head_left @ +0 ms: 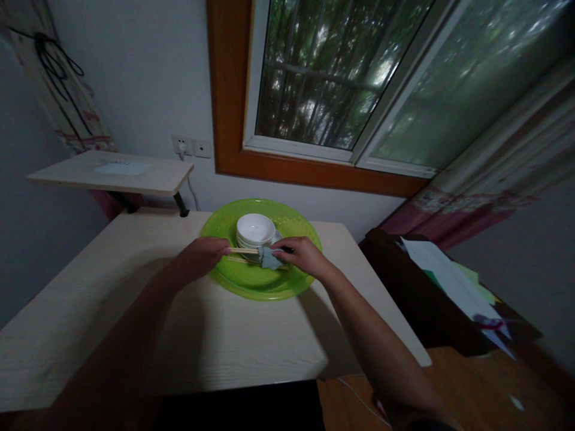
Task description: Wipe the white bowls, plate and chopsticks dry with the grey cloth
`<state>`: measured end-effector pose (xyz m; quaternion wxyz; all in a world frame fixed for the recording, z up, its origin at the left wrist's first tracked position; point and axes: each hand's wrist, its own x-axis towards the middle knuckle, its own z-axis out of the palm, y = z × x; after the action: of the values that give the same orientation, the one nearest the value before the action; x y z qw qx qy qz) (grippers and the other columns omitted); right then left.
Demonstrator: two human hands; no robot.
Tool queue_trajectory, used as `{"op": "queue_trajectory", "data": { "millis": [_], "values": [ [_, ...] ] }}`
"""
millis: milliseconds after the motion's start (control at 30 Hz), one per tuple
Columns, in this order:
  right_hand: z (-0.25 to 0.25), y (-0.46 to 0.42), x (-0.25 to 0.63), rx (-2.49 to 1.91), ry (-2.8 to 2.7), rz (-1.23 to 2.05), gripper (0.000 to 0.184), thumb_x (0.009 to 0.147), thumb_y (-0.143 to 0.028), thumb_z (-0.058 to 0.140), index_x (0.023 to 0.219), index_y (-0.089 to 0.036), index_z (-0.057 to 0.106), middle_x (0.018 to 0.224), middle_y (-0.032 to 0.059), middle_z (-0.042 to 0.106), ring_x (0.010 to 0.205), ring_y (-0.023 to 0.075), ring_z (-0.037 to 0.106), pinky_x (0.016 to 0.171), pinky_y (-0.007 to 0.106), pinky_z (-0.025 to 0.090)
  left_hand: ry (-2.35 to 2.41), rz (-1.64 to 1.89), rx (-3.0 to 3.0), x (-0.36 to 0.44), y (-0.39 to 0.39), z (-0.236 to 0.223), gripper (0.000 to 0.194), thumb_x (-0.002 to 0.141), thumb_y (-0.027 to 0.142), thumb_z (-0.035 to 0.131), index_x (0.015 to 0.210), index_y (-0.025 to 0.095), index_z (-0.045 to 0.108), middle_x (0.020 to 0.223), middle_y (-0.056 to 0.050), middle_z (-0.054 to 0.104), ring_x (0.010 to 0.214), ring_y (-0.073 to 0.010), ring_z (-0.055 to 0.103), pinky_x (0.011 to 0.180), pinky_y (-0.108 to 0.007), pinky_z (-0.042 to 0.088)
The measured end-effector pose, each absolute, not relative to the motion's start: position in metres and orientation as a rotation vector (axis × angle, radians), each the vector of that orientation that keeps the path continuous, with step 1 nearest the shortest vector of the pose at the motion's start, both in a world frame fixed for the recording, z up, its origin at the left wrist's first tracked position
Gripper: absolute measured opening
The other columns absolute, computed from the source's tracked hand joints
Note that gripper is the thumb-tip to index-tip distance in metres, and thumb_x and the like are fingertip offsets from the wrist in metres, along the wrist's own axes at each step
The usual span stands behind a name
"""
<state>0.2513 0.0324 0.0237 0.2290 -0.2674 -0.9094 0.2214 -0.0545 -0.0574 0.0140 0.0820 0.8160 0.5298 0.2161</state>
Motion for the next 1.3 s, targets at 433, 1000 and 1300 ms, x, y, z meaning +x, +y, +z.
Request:
{"op": "queue_trajectory", "data": {
  "millis": [433, 1000, 1300],
  "values": [
    [0.022, 0.026, 0.228, -0.631, -2.538, 0.601, 0.021, 0.092, -0.022, 0.068, 0.112, -0.024, 0.075, 0.107, 0.0034, 0.077, 0.094, 0.0175, 0.072, 0.085, 0.029, 0.052, 1.503, 0.655, 2.540, -0.029, -0.047, 0.007, 0.033, 0.101, 0.030, 0.039, 0.083, 0.017, 0.062, 0.080, -0.005, 0.067, 0.074, -0.0163, 0.059, 0.072, -0.028, 0.045],
    [0.014, 0.023, 0.215, -0.639, -2.533, 0.525, 0.018, 0.091, -0.019, 0.068, 0.107, -0.022, 0.076, 0.102, 0.0045, 0.077, 0.089, 0.0183, 0.072, 0.082, 0.028, 0.051, 1.522, 0.657, 2.633, -0.010, -0.041, -0.005, 0.028, 0.099, 0.025, 0.043, 0.082, 0.016, 0.064, 0.078, -0.006, 0.069, 0.072, -0.0168, 0.061, 0.070, -0.028, 0.045],
    [0.016, 0.033, 0.250, -0.698, -2.483, 0.601, 0.016, 0.092, -0.022, 0.068, 0.106, -0.021, 0.076, 0.100, 0.0045, 0.077, 0.087, 0.0182, 0.072, 0.079, 0.027, 0.052, 1.580, 0.585, 2.478, -0.048, -0.048, 0.014, 0.035, 0.102, 0.032, 0.040, 0.077, 0.017, 0.060, 0.074, -0.002, 0.065, 0.068, -0.0147, 0.057, 0.066, -0.026, 0.041]
  ]
}}
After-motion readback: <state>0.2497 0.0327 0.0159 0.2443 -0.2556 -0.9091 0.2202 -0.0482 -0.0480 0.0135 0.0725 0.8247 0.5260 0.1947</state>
